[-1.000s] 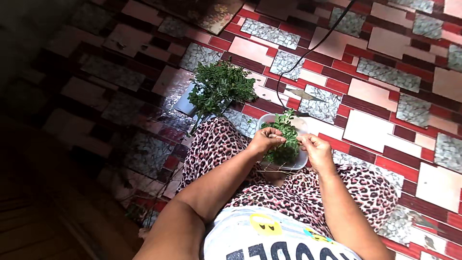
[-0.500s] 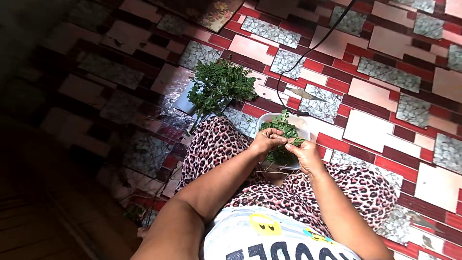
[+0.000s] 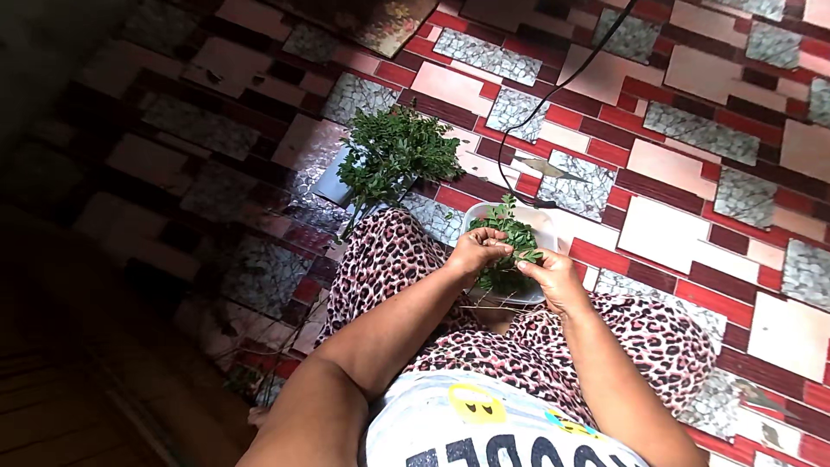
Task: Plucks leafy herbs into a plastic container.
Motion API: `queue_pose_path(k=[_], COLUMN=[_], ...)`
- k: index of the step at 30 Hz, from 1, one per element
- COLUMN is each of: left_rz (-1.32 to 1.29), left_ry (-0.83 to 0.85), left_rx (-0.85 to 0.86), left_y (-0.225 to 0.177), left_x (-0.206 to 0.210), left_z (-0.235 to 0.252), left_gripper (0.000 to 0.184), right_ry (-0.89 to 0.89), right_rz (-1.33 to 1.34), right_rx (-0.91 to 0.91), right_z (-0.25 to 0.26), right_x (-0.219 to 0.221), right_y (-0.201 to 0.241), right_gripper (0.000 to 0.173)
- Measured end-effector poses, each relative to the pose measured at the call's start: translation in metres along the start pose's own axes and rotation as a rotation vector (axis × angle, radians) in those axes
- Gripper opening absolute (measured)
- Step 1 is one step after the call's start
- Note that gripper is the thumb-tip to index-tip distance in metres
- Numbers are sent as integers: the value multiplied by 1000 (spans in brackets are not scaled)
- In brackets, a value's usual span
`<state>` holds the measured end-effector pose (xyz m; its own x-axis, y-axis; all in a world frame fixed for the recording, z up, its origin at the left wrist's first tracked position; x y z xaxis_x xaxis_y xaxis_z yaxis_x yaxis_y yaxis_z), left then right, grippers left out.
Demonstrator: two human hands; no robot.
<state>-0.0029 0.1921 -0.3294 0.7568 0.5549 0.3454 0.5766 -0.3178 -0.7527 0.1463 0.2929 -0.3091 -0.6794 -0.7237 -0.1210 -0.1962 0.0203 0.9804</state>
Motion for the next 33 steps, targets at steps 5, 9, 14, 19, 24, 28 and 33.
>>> queue_pose_path(k=[5,9,14,19,24,28,33], left_rz=[34,75,52,95,101,97,101], left_ry=[-3,9,42,50,41,2,-14], left_rx=[21,39,40,45,39,41,48], left_y=[-4,-8,-6,-4,-3,-3,-6], left_x=[-4,-3,-4,-2,-2,-2,-5], left_z=[-1,-9,-2,-2,-1,-3,-5], left_gripper=[28,25,26,25,26,25,25], right_ry=[62,90,29,88,28,-42,-112], right_rz=[-122,-134,35,136,103,-47,-128], right_rx=[10,66,169,189,94,-129,-239], right_z=[-1,0,3,2,3,2,1], right_x=[-13,-20,-22,-14,-7,-9,-17], right_y=[3,7,12,12,7,5,7], right_gripper=[8,21,23,12,10,11,8])
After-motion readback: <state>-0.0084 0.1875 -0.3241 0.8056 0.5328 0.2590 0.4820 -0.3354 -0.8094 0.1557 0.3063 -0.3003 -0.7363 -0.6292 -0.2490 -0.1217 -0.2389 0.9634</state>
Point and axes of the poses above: each hand's wrist, its own z-axis towards the middle knuckle, its own x-axis out of the palm, y = z × x, the point moved 2 cm from there along z, towards the middle knuckle, and after that the axes turned 9 degrees about -x, right-handed, at the moved point
